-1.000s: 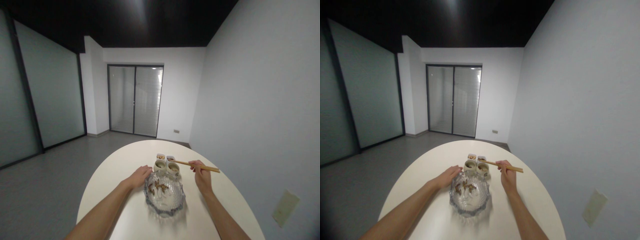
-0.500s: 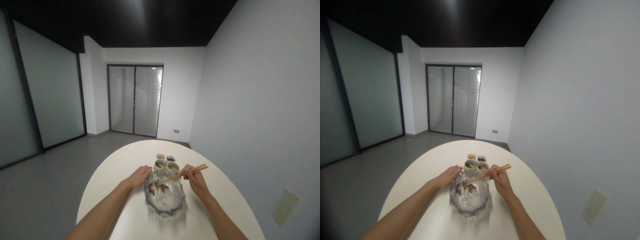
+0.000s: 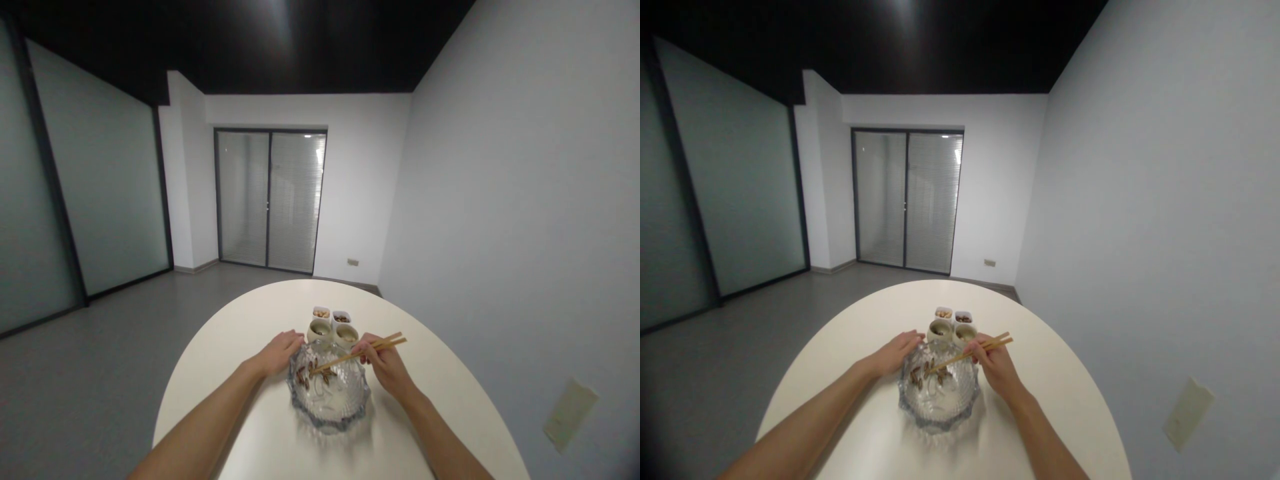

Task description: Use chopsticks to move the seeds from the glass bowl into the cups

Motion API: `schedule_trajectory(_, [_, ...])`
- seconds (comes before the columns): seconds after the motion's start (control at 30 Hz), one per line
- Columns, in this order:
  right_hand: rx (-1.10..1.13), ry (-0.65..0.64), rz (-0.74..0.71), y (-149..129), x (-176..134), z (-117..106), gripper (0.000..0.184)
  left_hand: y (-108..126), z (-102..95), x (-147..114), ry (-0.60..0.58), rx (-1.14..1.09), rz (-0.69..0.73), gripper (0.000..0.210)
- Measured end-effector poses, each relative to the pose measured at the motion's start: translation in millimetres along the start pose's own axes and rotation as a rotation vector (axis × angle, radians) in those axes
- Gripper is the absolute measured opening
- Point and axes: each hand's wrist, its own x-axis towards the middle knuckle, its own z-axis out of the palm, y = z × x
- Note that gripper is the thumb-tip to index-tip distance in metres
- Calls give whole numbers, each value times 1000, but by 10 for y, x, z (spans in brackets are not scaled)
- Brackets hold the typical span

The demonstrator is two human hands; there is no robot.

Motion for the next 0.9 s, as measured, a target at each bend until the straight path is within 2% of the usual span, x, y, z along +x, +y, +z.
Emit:
schedule_trajectory(0.23, [-9, -11, 23, -35, -8, -10, 56, 22, -22, -3, -5, -5, 32, 65])
schedule_trajectory(0.5, [-41, -2, -4, -95, 26, -67, 48, 7, -7, 2, 0, -28, -11, 63])
schedule_trajectory(0.7, [-1, -82, 127, -110, 19, -211, 31, 15, -24, -6, 7, -23, 15, 63])
schedule_trajectory(0.9, [60, 63, 177, -34, 37, -429, 34, -44, 1, -21, 3, -15, 6, 61])
